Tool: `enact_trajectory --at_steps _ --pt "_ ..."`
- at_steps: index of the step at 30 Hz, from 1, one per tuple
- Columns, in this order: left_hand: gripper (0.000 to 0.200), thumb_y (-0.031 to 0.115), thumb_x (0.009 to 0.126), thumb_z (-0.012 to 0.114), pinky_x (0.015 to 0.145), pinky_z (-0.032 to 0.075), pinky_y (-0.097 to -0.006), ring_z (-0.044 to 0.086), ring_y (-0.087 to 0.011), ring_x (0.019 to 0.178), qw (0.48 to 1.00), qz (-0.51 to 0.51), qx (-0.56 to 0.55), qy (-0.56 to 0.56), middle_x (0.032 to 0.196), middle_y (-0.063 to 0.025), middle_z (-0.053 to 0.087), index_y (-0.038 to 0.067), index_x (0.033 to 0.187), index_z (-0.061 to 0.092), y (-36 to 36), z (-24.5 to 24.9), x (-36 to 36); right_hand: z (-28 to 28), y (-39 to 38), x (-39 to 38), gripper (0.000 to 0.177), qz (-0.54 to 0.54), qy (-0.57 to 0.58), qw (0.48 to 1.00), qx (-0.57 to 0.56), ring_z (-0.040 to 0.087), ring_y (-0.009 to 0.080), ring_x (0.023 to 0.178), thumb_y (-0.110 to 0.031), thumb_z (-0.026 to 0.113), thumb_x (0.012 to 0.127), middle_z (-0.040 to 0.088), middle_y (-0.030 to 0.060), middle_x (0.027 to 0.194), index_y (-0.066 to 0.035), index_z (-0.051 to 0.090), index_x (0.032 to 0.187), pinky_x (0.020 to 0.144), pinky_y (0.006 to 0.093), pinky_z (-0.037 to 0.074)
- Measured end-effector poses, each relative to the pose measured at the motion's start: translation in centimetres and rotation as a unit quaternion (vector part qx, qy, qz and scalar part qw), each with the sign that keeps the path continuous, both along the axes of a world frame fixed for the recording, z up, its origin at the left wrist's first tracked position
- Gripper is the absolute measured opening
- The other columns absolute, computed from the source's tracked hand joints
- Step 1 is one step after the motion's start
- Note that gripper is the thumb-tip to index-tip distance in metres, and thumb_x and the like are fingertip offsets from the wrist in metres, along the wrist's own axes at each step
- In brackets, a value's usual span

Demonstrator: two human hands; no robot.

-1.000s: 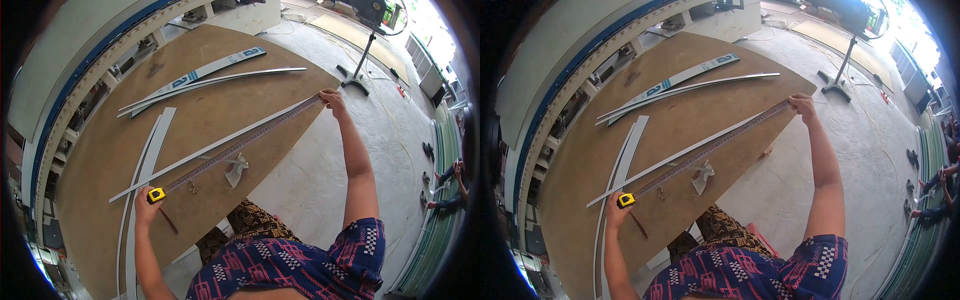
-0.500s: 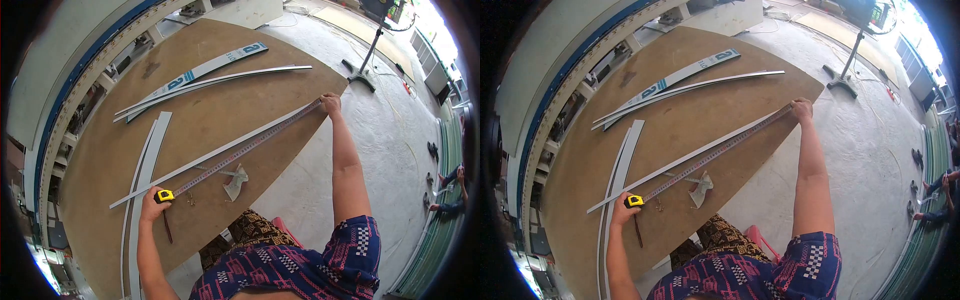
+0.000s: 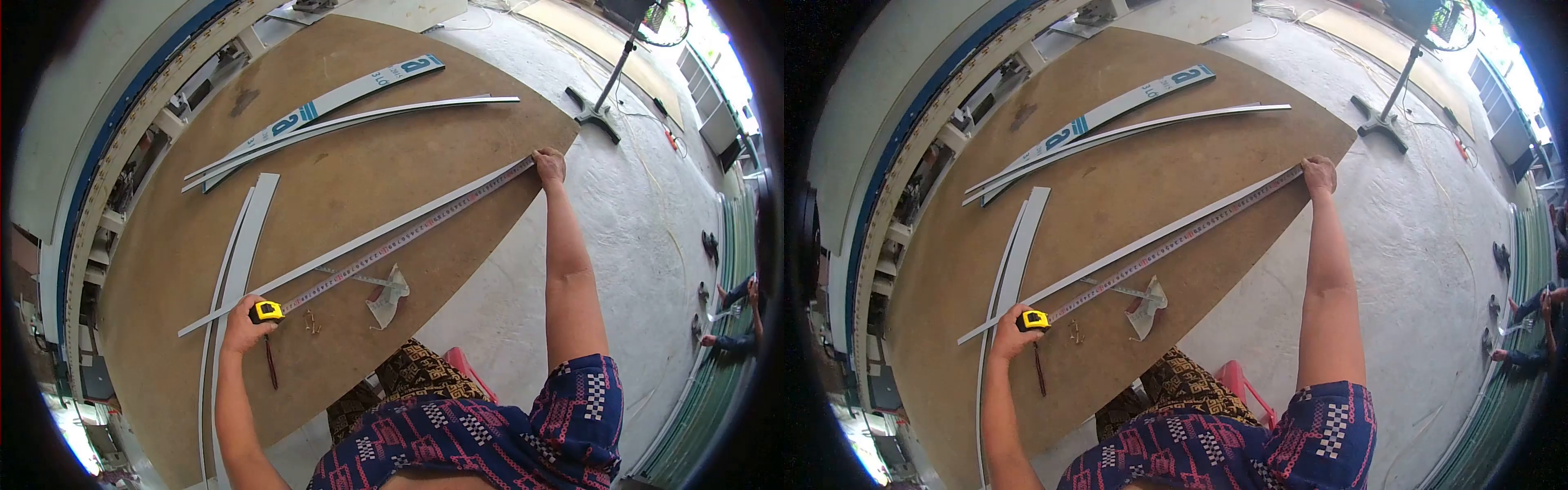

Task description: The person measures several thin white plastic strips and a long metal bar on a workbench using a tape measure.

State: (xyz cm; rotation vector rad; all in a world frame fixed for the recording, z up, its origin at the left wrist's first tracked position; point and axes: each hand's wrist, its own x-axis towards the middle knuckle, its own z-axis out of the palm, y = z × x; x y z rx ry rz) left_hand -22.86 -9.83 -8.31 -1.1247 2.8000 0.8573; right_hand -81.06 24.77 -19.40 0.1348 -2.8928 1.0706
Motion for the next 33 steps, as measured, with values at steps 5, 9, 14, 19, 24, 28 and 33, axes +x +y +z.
enact_trajectory --at_steps 5,9,14,19,24,28,33 --pt "0.048 0.011 0.050 0.077 0.075 0.045 -0.0327 0.058 -0.0257 0.082 1.000 0.012 0.016 0.004 0.088 -0.0092 0.060 0.007 0.092 0.056 -0.7 -0.4 0.0 -1.7 -0.4 0.0 0.025 -0.030 0.052 0.997 0.038 0.057 0.0282 0.096 -0.033 0.059 0.074 0.060 0.0094 0.102 -0.016 0.070 0.090 0.082 0.0376 0.045" --pt "0.047 0.011 0.049 0.077 0.075 0.045 -0.0331 0.058 -0.0259 0.082 1.000 0.012 0.001 -0.011 0.087 -0.0088 0.061 0.007 0.092 0.056 -0.5 0.1 -0.3 -1.7 -0.7 0.7 0.023 -0.041 0.071 0.996 0.030 0.057 0.0285 0.097 -0.033 0.060 0.075 0.059 0.0090 0.101 -0.016 0.069 0.087 0.083 0.0395 0.045" --pt "0.044 0.007 0.052 0.075 0.076 0.044 -0.0291 0.056 -0.0179 0.081 0.999 0.019 0.042 0.005 0.085 -0.0048 0.060 0.006 0.092 0.056 -0.8 1.4 -0.7 -1.8 -1.0 1.2 0.023 -0.062 0.071 0.995 0.022 0.057 0.0274 0.098 -0.033 0.060 0.075 0.059 0.0079 0.101 -0.017 0.069 0.088 0.084 0.0427 0.043" --pt "0.047 0.007 0.053 0.075 0.077 0.044 -0.0286 0.056 -0.0177 0.081 0.998 0.019 0.055 0.019 0.087 -0.0040 0.060 0.007 0.095 0.056 -2.8 0.9 -0.7 -1.9 -1.0 1.3 0.021 -0.070 0.080 0.994 0.033 0.057 0.0269 0.098 -0.033 0.059 0.076 0.059 0.0068 0.100 -0.018 0.068 0.088 0.083 0.0438 0.043" --pt "0.048 0.004 0.052 0.075 0.077 0.044 -0.0287 0.055 -0.0166 0.081 0.997 0.039 0.040 0.047 0.086 -0.0033 0.059 0.007 0.096 0.056 -5.2 -0.6 1.7 -1.6 -1.0 1.6 0.021 -0.071 0.078 0.994 0.033 0.057 0.0262 0.098 -0.033 0.059 0.077 0.059 0.0060 0.100 -0.017 0.068 0.088 0.084 0.0423 0.043" --pt "0.048 0.002 0.052 0.075 0.076 0.045 -0.0285 0.055 -0.0156 0.080 0.996 0.047 0.046 0.058 0.085 -0.0029 0.060 0.006 0.096 0.056 -6.2 -0.8 3.2 -2.1 -0.8 1.4 0.022 -0.067 0.086 0.994 0.033 0.056 0.0267 0.098 -0.034 0.059 0.077 0.059 0.0063 0.101 -0.017 0.068 0.088 0.084 0.0424 0.042" --pt "0.047 0.000 0.052 0.074 0.074 0.046 -0.0283 0.055 -0.0138 0.079 0.995 0.060 0.040 0.063 0.083 -0.0019 0.059 0.006 0.095 0.056 -6.9 -1.2 4.9 -3.0 -0.2 0.1 0.024 -0.020 0.099 0.994 0.038 0.056 0.0282 0.097 -0.036 0.058 0.078 0.059 0.0083 0.099 -0.015 0.067 0.088 0.081 0.0412 0.043"
